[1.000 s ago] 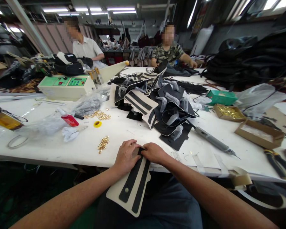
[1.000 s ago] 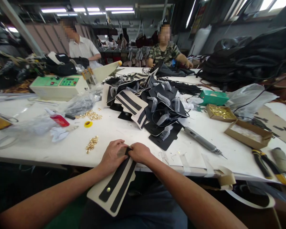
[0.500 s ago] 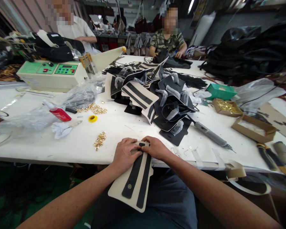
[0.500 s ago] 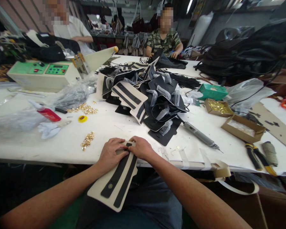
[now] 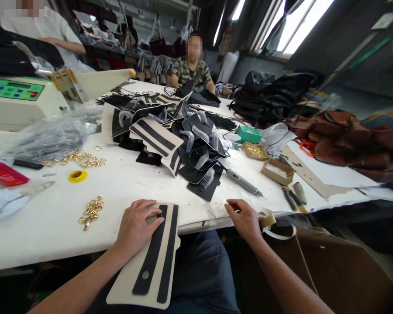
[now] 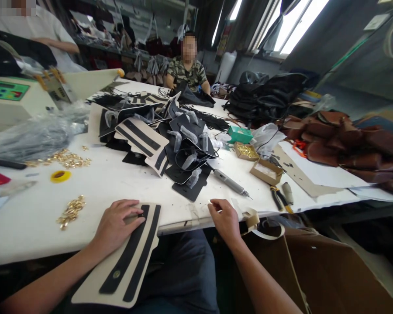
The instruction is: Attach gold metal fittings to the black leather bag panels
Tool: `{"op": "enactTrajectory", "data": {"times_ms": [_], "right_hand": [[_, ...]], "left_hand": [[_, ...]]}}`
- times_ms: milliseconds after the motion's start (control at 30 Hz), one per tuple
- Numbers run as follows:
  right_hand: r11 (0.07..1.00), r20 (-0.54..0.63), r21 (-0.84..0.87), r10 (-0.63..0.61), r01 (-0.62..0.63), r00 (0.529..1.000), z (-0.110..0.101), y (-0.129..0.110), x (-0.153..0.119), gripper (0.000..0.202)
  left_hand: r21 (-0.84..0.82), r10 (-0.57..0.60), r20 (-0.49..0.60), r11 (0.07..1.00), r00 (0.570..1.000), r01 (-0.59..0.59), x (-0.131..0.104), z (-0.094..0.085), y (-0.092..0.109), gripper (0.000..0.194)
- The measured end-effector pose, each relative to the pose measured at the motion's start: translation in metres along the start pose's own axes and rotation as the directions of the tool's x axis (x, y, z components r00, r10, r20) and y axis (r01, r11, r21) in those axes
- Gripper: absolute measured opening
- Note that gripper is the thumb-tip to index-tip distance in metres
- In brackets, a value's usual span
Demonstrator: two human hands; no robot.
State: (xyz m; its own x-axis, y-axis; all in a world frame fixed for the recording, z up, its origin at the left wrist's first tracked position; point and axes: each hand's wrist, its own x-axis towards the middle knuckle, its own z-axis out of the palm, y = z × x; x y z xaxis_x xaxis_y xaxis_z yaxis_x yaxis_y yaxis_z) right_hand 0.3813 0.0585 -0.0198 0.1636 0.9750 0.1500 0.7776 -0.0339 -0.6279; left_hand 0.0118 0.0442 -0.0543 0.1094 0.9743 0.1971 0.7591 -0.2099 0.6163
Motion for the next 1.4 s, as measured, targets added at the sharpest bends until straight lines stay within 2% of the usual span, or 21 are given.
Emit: {"op": "enactTrajectory", "data": {"times_ms": [67,133,300,533,667,800,900,1000,1100,1233,1400], "right_hand": [[0.997,0.025,-0.074,0.026,-0.024,0.999,-0.008,0.017,0.009,0.031],[0.992,0.073,-0.122,0.039,-0.029,0.997,-0.009,0.023,0.017,0.031],[0.974,0.185,-0.225,0.041,0.002,0.982,-0.004,0.016,0.028,0.025],[0.951,0.327,-0.308,0.074,0.033,0.942,-0.011,0.015,0.045,0.021],[0.884,0.383,-0.444,0.037,0.148,0.923,-0.008,0.016,0.055,0.023],[0.735,0.424,-0.585,-0.084,0.344,0.901,-0.003,0.013,0.054,0.033],[0.639,0.428,-0.652,-0.134,0.408,0.894,0.000,0.011,0.051,0.036],[0.611,0.385,-0.677,-0.183,0.411,0.905,0.003,0.014,0.050,0.035],[0.642,0.327,-0.652,-0.241,0.403,0.914,0.006,0.021,0.049,0.037],[0.714,0.270,-0.598,-0.248,0.364,0.930,0.008,0.028,0.048,0.039],[0.728,0.280,-0.588,-0.224,0.352,0.933,0.006,0.031,0.049,0.039]], "left_hand": [[-0.006,0.012,-0.013,1.000,1.000,-0.012,-0.001,0.001,-0.001,0.012],[-0.008,0.024,-0.022,1.000,0.999,-0.024,-0.001,0.002,-0.002,0.013],[-0.006,0.031,-0.022,1.000,0.999,-0.031,-0.001,0.004,-0.005,0.014],[0.006,0.001,-0.021,1.000,1.000,-0.001,0.000,0.002,-0.001,0.012],[0.005,-0.027,-0.005,1.000,1.000,0.027,0.000,-0.002,0.005,0.012],[-0.007,-0.051,0.002,0.999,0.999,0.051,0.000,-0.006,0.009,0.014],[-0.015,-0.043,-0.011,0.999,0.999,0.043,0.000,-0.005,0.009,0.015],[-0.012,-0.042,-0.024,0.999,0.999,0.042,0.000,-0.004,0.007,0.015],[-0.015,-0.043,-0.034,0.999,0.999,0.042,0.000,-0.003,0.006,0.014],[-0.028,-0.043,-0.042,0.999,0.998,0.042,0.000,-0.004,0.007,0.014],[-0.036,-0.038,-0.058,0.999,0.998,0.036,-0.002,-0.004,0.008,0.015]]}}
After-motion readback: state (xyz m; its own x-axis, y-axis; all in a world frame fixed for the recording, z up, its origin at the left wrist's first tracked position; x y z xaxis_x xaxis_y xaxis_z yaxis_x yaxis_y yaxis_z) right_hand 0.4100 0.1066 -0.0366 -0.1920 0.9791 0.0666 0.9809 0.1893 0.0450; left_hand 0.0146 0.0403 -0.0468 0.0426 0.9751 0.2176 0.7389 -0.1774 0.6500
